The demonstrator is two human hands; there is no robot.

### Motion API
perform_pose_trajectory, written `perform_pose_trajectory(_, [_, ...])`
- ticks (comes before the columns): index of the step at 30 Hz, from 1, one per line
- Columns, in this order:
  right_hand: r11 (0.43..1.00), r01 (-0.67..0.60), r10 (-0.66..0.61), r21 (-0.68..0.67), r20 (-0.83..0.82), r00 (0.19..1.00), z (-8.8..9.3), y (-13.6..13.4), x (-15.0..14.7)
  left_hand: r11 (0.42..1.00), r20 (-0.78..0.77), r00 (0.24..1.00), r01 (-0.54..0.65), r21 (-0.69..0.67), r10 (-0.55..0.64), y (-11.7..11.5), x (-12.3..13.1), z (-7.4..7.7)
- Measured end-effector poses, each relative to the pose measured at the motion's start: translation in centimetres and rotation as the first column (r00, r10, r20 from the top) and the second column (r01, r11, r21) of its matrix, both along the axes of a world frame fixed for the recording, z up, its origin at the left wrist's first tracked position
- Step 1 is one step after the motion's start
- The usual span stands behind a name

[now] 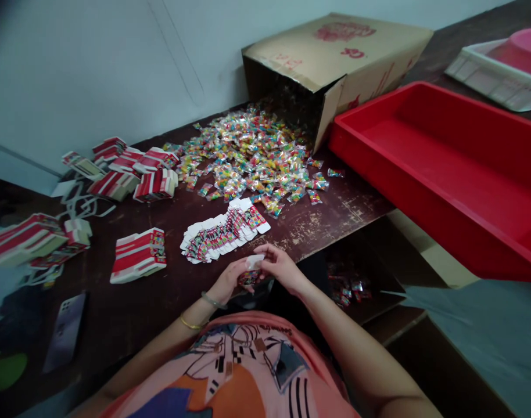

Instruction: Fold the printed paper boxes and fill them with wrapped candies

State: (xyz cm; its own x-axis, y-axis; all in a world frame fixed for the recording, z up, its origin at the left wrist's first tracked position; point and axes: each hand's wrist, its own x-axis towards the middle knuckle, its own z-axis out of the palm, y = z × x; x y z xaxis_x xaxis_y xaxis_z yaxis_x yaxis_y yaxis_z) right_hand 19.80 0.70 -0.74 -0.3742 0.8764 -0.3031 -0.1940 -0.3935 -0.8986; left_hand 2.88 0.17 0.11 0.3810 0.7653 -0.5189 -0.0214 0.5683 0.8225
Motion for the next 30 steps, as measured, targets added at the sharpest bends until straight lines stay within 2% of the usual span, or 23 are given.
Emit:
perform_pose_trajectory(2, [0.989,-0.069,0.058,0.131,0.091,0.994,0.6,0.4,0.4,0.996,-0.035,0.998,0.051,0.076,-0.049,0.2,0.1,0.3])
perform_pose_trajectory(4, [0.934,-0.130,0.058,0.334,0.216,0.975,1.5,0.6,0.8,0.996,-0.069,0.997,0.027,0.085,-0.021,0.4,0.3,0.4])
perform_pose_trajectory(6, [0.874,-0.162,0.030,0.458,0.281,0.959,2.1,0.8,1.0,0.999,-0.054,0.998,-0.009,0.049,0.012,0.7,0.3,0.5])
perform_pose_trajectory(7, [0.868,-0.164,0.024,0.468,0.290,0.957,2.3,0.9,1.1,1.000,-0.017,1.000,-0.002,0.027,0.003,0.8,0.3,0.6])
perform_pose_trajectory(11, [0.919,-0.113,-0.005,0.379,0.299,0.954,2.1,1.0,1.3,0.995,0.190,0.976,0.100,0.027,-0.103,0.8,-0.5,0.7])
perform_pose_trajectory(13, [0.900,-0.103,-0.040,0.424,0.316,0.948,1.6,0.6,1.3,0.995,0.215,0.971,0.103,0.008,-0.102,0.6,-0.9,0.7])
perform_pose_trajectory(15, [0.855,-0.093,-0.099,0.509,0.336,0.937,1.0,-0.2,1.3,0.995,0.214,0.974,0.084,-0.055,-0.070,0.3,-0.9,0.4])
perform_pose_trajectory(17, [0.833,-0.070,-0.158,0.549,0.357,0.921,0.4,-1.1,1.4,0.991,0.236,0.971,0.071,-0.116,-0.042,-0.2,-0.1,-0.2])
perform_pose_trajectory(21, [0.868,-0.048,-0.190,0.494,0.420,0.887,-0.2,-2.6,2.4,0.985,0.303,0.953,0.050,-0.165,0.002,-1.9,2.6,-1.8])
perform_pose_trajectory(24, [0.876,-0.143,-0.102,0.461,0.467,0.878,0.8,-3.1,4.7,0.975,0.342,0.939,0.112,-0.191,-0.041,-2.6,3.8,-2.0])
perform_pose_trajectory(27, [0.878,-0.240,-0.035,0.413,0.556,0.830,2.7,-2.9,8.5,0.963,0.328,0.932,0.216,-0.161,-0.154,-1.7,3.0,-1.2])
perform_pose_trajectory(29, [0.870,-0.286,-0.059,0.401,0.662,0.747,3.5,-1.9,10.6,0.976,0.256,0.954,0.186,-0.109,-0.153,-0.5,1.8,-0.5])
perform_pose_trajectory(30, [0.855,-0.308,-0.091,0.416,0.706,0.702,3.5,-1.0,11.1,0.986,0.220,0.969,0.137,-0.093,-0.113,0.1,1.1,-0.3])
